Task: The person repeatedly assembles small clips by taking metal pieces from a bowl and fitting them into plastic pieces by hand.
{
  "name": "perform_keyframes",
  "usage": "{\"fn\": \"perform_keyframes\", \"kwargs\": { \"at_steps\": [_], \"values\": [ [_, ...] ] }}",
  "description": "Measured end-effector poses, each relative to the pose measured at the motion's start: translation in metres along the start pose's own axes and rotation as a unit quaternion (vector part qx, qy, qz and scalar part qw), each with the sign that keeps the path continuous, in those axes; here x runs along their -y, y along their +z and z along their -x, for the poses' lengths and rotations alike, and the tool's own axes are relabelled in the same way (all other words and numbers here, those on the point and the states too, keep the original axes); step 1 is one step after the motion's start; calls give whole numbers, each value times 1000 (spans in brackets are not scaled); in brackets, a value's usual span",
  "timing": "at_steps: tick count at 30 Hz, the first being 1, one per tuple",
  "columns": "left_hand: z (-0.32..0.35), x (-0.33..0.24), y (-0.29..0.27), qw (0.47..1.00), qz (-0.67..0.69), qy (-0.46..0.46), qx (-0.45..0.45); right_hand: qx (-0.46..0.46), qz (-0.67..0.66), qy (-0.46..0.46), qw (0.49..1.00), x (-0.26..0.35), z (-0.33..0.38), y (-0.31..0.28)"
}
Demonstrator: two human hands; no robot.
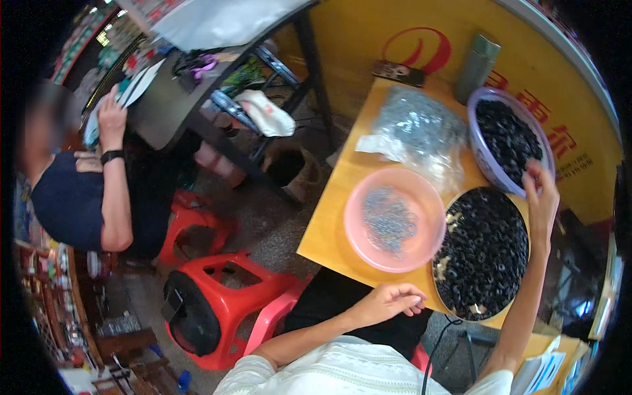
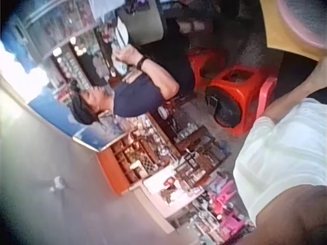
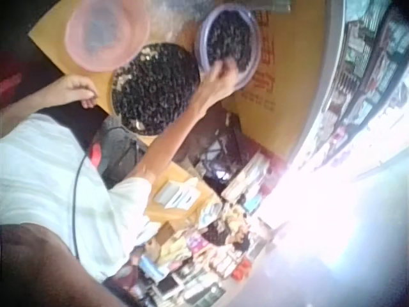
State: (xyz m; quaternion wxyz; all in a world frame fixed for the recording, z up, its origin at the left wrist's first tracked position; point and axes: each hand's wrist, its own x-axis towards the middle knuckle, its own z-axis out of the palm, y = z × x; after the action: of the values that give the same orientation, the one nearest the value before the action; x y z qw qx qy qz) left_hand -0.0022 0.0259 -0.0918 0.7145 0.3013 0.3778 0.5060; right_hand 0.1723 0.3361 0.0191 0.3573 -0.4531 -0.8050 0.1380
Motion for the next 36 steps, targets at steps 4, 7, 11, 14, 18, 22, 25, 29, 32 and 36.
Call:
{"fn": "perform_keyframes", "kwargs": {
  "at_steps": [4,7,11,14,18,22,25,29,32,36],
  "values": [
    [-1,11,-1,1000,-4,-19,23,220,5,-18,975,63,75,16],
    [1,17,6,999,-3,-15,28,236,116,-74,962,82,105,27],
    [5,22,11,1000,-23,-10,20,252,156,-106,949,81,123,43],
    [3,27,14,998,-45,-3,35,224,147,-123,956,70,128,46],
    [4,20,22,996,-81,7,34,229,110,-124,959,63,123,43],
    [13,13,22,997,-72,37,16,223,64,-105,967,63,120,47],
    [17,1,25,997,-78,10,24,213,30,-84,973,53,129,39],
    [21,-12,28,997,-76,16,4,184,-43,-46,981,54,135,18],
    [18,-21,26,995,-84,44,-15,175,-212,84,958,61,145,6],
    [15,-44,29,986,-63,136,-77,211,-448,185,849,88,157,-8]
  ]
}}
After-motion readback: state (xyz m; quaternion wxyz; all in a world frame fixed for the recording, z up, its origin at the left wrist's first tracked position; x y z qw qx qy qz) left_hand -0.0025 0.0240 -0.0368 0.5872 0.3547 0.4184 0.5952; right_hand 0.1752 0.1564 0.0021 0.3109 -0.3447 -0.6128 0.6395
